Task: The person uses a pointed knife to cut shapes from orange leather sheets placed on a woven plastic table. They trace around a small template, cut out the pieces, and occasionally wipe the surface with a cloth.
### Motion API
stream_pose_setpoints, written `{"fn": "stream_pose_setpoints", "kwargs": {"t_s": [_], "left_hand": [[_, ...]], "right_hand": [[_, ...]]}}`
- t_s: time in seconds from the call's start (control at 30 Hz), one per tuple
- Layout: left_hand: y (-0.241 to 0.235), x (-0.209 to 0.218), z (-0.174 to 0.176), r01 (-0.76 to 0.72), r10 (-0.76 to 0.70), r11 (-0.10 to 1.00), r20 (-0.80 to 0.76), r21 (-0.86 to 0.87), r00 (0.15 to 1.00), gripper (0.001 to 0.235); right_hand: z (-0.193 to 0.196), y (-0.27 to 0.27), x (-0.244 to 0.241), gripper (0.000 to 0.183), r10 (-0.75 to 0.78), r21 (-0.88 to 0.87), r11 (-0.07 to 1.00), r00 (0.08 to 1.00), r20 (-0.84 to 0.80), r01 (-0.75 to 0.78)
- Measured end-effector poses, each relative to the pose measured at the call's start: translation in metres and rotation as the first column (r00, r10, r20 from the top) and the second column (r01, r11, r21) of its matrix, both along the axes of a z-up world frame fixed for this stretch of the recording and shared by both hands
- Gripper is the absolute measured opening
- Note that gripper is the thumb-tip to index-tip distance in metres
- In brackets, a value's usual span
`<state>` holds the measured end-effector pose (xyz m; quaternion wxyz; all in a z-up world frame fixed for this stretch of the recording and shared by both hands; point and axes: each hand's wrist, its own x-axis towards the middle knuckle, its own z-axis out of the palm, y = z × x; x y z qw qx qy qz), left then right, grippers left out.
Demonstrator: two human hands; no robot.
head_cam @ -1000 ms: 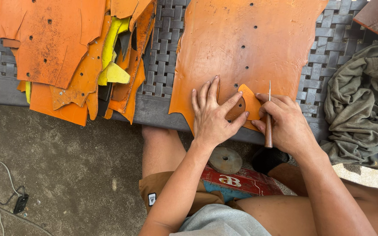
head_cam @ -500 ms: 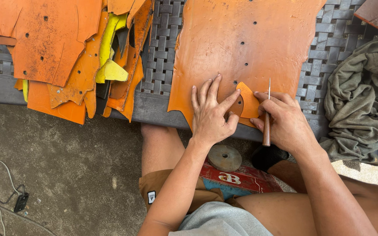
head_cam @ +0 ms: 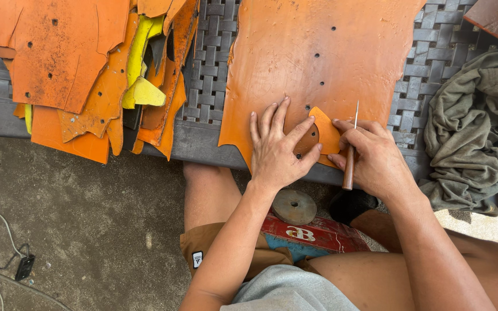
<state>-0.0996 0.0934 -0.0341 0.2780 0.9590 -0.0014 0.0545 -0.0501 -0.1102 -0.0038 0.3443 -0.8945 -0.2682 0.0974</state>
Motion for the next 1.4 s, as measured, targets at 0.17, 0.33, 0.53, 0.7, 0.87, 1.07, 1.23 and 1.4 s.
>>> {"fn": "stream_pose_setpoints", "kwargs": {"t_s": [0.17, 0.33, 0.53, 0.7, 0.87, 1.07, 1.23, 1.4], "left_hand": [[-0.007, 0.004, 0.010, -0.001, 0.006, 0.999, -0.102, 0.051, 0.995, 0.055], [-0.040, 0.000, 0.017, 0.134, -0.087, 0.956, -0.183, 0.260, 0.979, 0.047], [-0.039, 0.000, 0.016, 0.188, -0.129, 0.934, -0.204, 0.303, 0.970, 0.047], [-0.037, -0.003, 0.012, 0.182, -0.131, 0.935, -0.181, 0.305, 0.975, 0.048], [-0.037, -0.006, 0.005, 0.178, -0.127, 0.937, -0.179, 0.302, 0.976, 0.046], [-0.036, -0.008, 0.002, 0.152, -0.113, 0.945, -0.150, 0.291, 0.982, 0.044], [-0.037, -0.004, 0.008, 0.153, -0.099, 0.952, -0.206, 0.266, 0.974, 0.041], [-0.040, 0.010, 0.022, 0.191, -0.084, 0.927, -0.318, 0.322, 0.944, 0.044]], "right_hand": [[0.000, 0.001, 0.001, 0.033, -0.023, 0.007, 1.000, 0.999, -0.031, 0.023], [-0.001, 0.002, 0.001, 0.032, -0.030, -0.005, 1.000, 0.999, -0.020, 0.030], [-0.003, 0.001, 0.001, 0.032, -0.004, -0.026, 1.000, 1.000, 0.017, 0.004], [-0.005, 0.000, 0.002, 0.030, 0.012, -0.043, 0.999, 1.000, 0.016, -0.012], [-0.002, 0.002, 0.003, 0.030, 0.010, -0.067, 0.998, 1.000, 0.006, -0.010], [-0.003, 0.001, 0.002, 0.050, 0.004, -0.085, 0.996, 1.000, -0.031, -0.007], [-0.020, -0.010, 0.001, 0.031, -0.002, -0.061, 0.998, 1.000, -0.023, 0.000], [-0.024, -0.023, 0.037, 0.039, -0.068, 0.511, 0.789, 0.875, -0.479, 0.341]]}}
